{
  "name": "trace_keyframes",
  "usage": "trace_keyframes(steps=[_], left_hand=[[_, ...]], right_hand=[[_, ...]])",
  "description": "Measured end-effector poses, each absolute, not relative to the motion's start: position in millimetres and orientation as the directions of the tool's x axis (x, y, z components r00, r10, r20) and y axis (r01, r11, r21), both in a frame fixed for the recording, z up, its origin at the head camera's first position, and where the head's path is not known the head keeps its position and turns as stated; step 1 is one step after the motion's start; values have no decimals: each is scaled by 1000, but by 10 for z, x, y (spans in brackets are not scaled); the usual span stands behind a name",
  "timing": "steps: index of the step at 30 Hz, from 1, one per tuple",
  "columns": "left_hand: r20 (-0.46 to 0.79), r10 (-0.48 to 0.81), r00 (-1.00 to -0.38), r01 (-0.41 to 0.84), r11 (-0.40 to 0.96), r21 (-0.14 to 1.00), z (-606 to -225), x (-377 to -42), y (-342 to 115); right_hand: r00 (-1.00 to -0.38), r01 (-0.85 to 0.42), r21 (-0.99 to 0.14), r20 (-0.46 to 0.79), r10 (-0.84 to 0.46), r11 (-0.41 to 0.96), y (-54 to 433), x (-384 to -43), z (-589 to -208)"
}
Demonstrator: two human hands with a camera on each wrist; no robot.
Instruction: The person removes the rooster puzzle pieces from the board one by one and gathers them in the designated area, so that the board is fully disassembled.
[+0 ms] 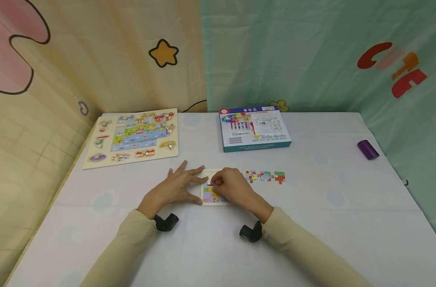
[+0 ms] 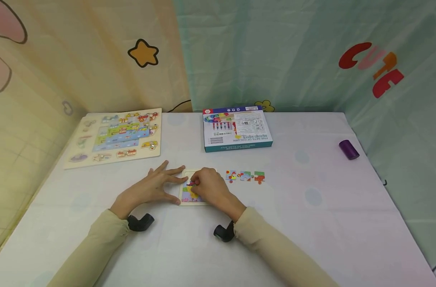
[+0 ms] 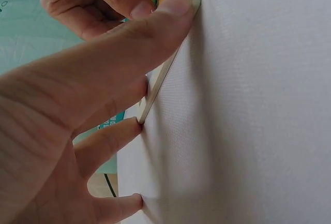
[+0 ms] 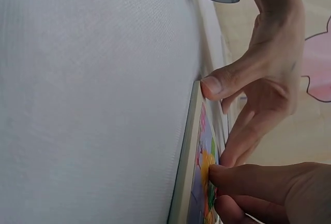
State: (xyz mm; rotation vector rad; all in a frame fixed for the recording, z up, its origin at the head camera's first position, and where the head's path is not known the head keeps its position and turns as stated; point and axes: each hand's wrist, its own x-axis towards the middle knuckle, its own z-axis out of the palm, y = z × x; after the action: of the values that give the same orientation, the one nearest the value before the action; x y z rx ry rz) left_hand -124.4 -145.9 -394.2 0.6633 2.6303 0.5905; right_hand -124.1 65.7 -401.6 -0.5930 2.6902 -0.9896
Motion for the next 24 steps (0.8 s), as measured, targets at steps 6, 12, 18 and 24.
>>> trace_keyframes(steps=[6,12,18,24], left_hand=[[-243,514,-823,357,800,482,-3921,-1244,-1456],[-198,526,-827,388,789,476,-3949,-1234,-1467],[-149,516,-844,424,810,405,-3982,-1178,-1448],[-166,497,-852,408,828,384,-3988,-1185,-1426]], right_hand=[[-901,-260,-697,-74,-427,669,636,-1249,-4008],[-903,-257,-699,-73,-424,667,629,-1267,-4022],[-906,-236,-716,-83,-416,656,627,-1248,-4035],[-905,-237,-724,-79,-419,648,624,-1243,-4036]])
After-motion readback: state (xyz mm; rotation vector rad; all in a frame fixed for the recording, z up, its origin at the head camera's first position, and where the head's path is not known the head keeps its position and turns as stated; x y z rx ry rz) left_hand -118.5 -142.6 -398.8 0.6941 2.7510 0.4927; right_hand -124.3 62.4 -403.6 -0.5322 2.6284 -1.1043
